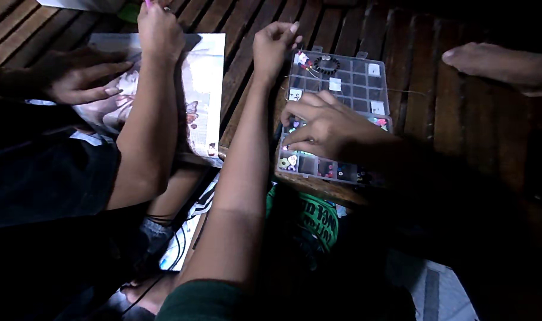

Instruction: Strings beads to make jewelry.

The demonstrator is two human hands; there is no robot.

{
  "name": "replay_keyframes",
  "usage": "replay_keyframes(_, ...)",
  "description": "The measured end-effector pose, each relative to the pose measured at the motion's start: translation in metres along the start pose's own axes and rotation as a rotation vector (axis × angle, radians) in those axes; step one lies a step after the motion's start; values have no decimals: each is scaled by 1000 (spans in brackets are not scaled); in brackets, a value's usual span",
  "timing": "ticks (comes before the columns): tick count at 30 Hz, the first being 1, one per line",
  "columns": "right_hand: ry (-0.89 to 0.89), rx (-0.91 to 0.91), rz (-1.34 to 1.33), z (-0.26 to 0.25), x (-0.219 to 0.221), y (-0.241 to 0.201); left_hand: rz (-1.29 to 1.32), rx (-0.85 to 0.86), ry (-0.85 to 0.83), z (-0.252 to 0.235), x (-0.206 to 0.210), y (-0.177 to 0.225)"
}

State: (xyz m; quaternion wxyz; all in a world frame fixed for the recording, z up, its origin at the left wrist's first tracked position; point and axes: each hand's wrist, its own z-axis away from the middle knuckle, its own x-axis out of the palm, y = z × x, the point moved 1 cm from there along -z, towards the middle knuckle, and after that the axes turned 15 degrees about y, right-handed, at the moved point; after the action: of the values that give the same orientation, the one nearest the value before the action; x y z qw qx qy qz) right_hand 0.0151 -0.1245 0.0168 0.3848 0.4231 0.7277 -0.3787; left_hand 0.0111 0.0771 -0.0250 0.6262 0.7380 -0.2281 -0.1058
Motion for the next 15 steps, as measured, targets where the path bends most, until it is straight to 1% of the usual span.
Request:
replay_keyframes(2,20,-17,48,1,2,-4,-12,-4,0,0,0,1)
replay_keyframes(5,-6,-41,141,-2,2,-12,-14,-2,-2,1,0,2)
replay_keyframes(8,33,-73,133,-1,7,-12,-6,-4,-1,1,0,1)
replay_keyframes(12,119,-82,-21,3,10,-1,-3,-1,-12,1,-1,0)
replay_keyframes(15,222,-13,-247,6,5,12,7,-2,0,2,0,2)
